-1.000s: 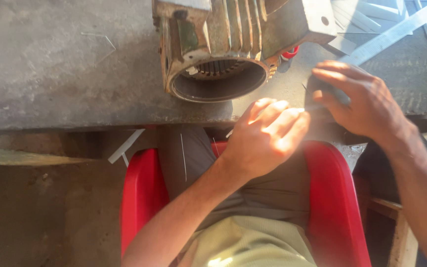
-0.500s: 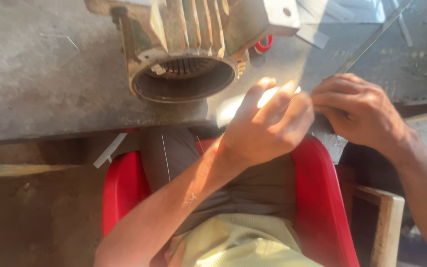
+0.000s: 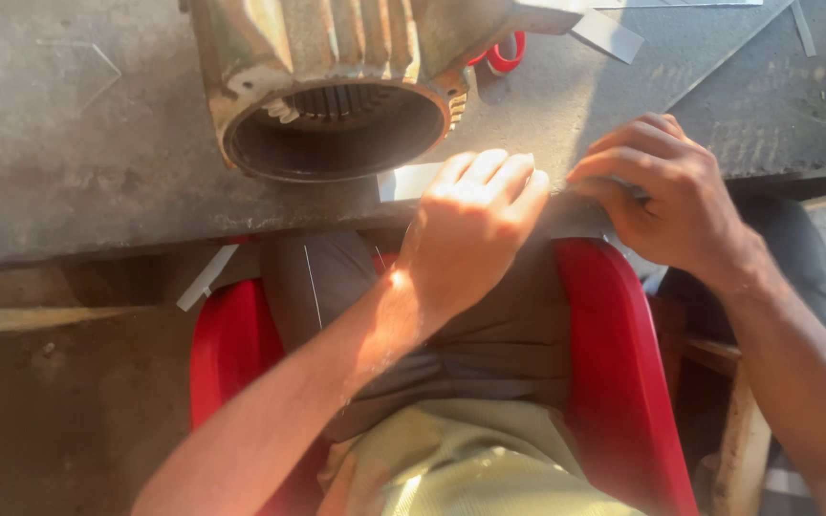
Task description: The person cuts strips from a white sheet with red scissors, folds the small pieces by hand, and presses them into the slots of a rusty electric motor housing on the workbench, repositioning the housing between pieces.
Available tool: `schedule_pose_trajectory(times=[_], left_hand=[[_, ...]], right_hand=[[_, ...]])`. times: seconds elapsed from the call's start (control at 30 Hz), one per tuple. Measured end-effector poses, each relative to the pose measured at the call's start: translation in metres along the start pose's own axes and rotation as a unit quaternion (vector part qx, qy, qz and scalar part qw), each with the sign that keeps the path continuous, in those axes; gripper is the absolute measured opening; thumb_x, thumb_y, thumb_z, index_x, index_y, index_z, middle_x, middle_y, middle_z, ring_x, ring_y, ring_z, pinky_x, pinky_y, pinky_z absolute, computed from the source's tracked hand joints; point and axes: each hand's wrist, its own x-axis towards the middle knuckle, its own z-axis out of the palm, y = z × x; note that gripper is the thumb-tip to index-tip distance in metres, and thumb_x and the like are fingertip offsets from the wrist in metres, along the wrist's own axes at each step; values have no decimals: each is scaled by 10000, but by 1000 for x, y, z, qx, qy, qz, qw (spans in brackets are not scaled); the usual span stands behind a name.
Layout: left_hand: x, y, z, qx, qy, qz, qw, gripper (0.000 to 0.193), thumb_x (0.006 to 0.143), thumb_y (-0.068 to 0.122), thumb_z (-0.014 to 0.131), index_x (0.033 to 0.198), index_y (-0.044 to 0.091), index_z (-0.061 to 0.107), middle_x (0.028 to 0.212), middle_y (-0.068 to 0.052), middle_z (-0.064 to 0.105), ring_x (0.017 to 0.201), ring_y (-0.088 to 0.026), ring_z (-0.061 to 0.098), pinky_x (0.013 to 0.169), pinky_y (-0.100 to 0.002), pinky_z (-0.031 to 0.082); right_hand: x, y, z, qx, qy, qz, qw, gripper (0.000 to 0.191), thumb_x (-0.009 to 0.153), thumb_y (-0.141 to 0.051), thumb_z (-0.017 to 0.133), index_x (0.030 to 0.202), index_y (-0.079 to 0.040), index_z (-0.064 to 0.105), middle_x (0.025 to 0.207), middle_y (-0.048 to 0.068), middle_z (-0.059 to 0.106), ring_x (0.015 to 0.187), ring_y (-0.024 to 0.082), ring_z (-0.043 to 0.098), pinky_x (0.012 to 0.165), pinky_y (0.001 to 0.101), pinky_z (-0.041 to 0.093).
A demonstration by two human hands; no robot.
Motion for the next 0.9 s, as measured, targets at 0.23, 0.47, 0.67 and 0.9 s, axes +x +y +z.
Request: schedule_pose_trajectory(times=[0.23, 0.47, 0.67, 0.9], left_hand=[[-24, 10, 3, 90, -19, -48, 995, 476, 949, 146, 628, 1424, 122, 611, 1375, -109, 604, 1351, -281, 539, 1206, -519, 364], [-33, 1, 15, 205, 18, 10, 979, 469, 998, 158, 629, 1461, 89, 606, 1329, -75, 598, 1307, -236, 570, 1158, -459, 449], [-33, -9, 25, 245, 83, 37, 965, 392, 1060, 168, 653, 1444, 103, 613, 1278, -54, 588, 1240, -210, 602, 1108, -429, 481], [-35, -7, 28, 238, 86, 35, 967, 370, 1020, 174, 665, 1382, 104, 634, 1258, -51, 595, 1217, -208, 608, 1067, -431, 505]], right_hand=[[14, 7, 10, 9, 27, -11, 1000, 98, 977, 11, 729, 1058, -43, 731, 1083, 101, 712, 1023, 271, 668, 915, 363, 542], [27, 2, 15, -6, 22, -8, 1000, 77, 992, -2, 722, 1062, -33, 732, 1032, 102, 712, 996, 289, 655, 915, 376, 534], [32, 0, 15, -13, -1, -10, 1000, 55, 986, 2, 708, 1026, -33, 721, 1001, 99, 706, 988, 296, 650, 909, 376, 528], [36, -10, 9, -24, -16, -29, 999, 66, 961, 26, 702, 1012, -15, 708, 1021, 117, 692, 994, 332, 631, 904, 399, 523]])
